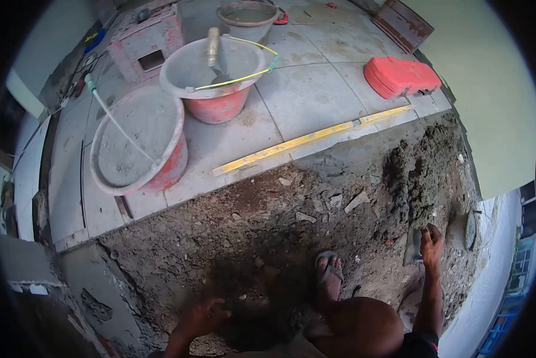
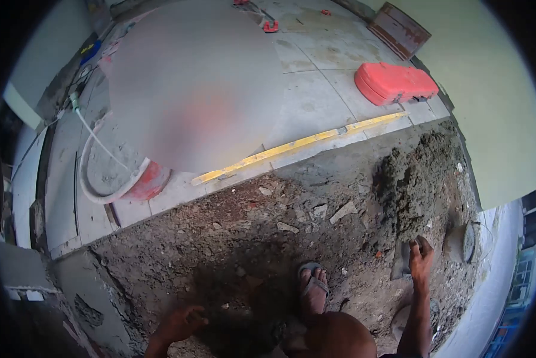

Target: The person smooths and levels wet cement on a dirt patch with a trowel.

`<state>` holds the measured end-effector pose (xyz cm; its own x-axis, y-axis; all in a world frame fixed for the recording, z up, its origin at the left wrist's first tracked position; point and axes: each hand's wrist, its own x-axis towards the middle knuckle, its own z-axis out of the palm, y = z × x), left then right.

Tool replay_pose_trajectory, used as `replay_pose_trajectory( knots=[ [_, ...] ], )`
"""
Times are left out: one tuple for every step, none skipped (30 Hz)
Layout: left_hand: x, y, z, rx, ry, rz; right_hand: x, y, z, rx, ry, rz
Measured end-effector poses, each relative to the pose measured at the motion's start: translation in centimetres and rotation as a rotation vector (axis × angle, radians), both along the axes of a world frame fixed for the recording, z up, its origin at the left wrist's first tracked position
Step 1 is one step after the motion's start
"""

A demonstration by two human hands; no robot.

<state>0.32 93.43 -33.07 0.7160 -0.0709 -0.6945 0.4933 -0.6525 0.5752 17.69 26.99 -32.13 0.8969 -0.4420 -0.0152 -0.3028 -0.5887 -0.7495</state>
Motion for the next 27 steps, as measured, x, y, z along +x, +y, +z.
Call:
replay_pose_trajectory(
  knots=[
    [-0.9,0.4,0.2,-0.003,0.005,-0.022,-1.1,1.1,0.6,0.057,-0.088,0.029],
    [-2.0,0.9,-0.4,0.022,-0.064,-0.103,-1.7,1.2,2.1,0.045,0.034,0.102],
    [-3.4,1.4,-1.1,0.056,-0.125,-0.166,-1.9,2.4,2.4,0.048,0.010,0.114],
    [-4.6,1.7,-1.1,0.059,-0.215,-0.164,-1.8,3.8,3.1,0.073,-0.007,0.249],
    [-5.6,1.8,-0.7,0.078,-0.306,-0.166,-0.9,5.0,3.5,0.029,0.052,0.350],
    [-6.6,2.0,0.0,0.093,-0.292,-0.160,1.3,6.8,3.8,0.136,0.131,0.657],
    [-7.5,2.2,0.5,0.105,-0.285,-0.166,3.7,8.1,4.1,0.028,0.311,0.724],
    [-8.4,2.6,0.8,0.108,-0.272,-0.188,4.5,10.2,1.9,-0.248,0.013,0.766],
    [-9.1,3.1,1.1,0.109,-0.267,-0.225,6.9,14.6,0.8,-0.223,-0.044,0.966],
    [-9.9,3.6,1.7,0.100,-0.262,-0.183,7.4,21.4,1.8,-0.198,-0.101,1.152],
    [-10.6,4.1,2.4,0.089,-0.261,-0.157,6.9,28.2,2.6,-0.138,-0.087,1.252],
    [-11.2,4.6,2.5,0.102,-0.275,-0.110,3.9,39.4,5.7,-0.079,-0.070,1.339],
    [-11.7,4.9,2.4,0.096,-0.315,-0.097,2.5,47.4,8.0,-0.144,0.186,1.379],
    [-12.3,5.1,2.2,0.088,-0.355,-0.088,-0.1,55.5,9.9,-0.208,0.207,1.513],
    [-12.9,5.3,1.7,0.093,-0.367,-0.056,-1.9,62.0,9.3,-0.228,0.040,1.698],
    [-13.3,5.6,0.9,0.066,-0.409,-0.012,-5.0,68.4,9.7,-0.249,0.046,1.742],
    [-13.8,5.8,0.2,0.037,-0.449,0.028,-7.1,74.2,9.9,-0.455,0.026,1.823],
    [-14.3,5.8,-0.4,0.032,-0.455,0.045,-8.9,78.8,9.5,-0.748,-0.077,1.822],
    [-14.7,6.2,-1.1,0.031,-0.455,0.052,-10.4,82.2,9.1,-1.035,-0.193,1.788],
    [-15.3,6.8,-1.7,0.027,-0.457,0.057,-11.7,83.8,9.1,-1.047,-0.203,1.791],
    [-16.0,7.4,-2.4,0.020,-0.470,0.061,-12.9,85.1,9.1,-1.084,-0.229,1.751],
    [-16.8,8.1,-2.5,-0.025,-0.479,0.126,-13.7,86.1,9.1,-1.127,-0.252,1.707],
    [-17.3,8.8,-2.6,-0.071,-0.488,0.192,-13.7,86.4,9.0,-1.006,-0.222,1.760],
    [-17.7,9.7,-2.7,-0.085,-0.497,0.197,-14.1,86.6,9.4,-1.026,-0.218,1.760],
    [-18.3,11.4,-2.1,-0.080,-0.452,0.151,-15.0,86.8,10.0,-1.013,-0.148,1.790],
    [-18.7,12.6,-1.8,-0.074,-0.405,0.107,-15.7,87.0,10.3,-0.996,-0.078,1.821],
    [-18.4,12.9,-2.5,-0.081,-0.405,0.112,-16.0,87.2,10.3,-1.045,-0.141,1.902]
  ],
)
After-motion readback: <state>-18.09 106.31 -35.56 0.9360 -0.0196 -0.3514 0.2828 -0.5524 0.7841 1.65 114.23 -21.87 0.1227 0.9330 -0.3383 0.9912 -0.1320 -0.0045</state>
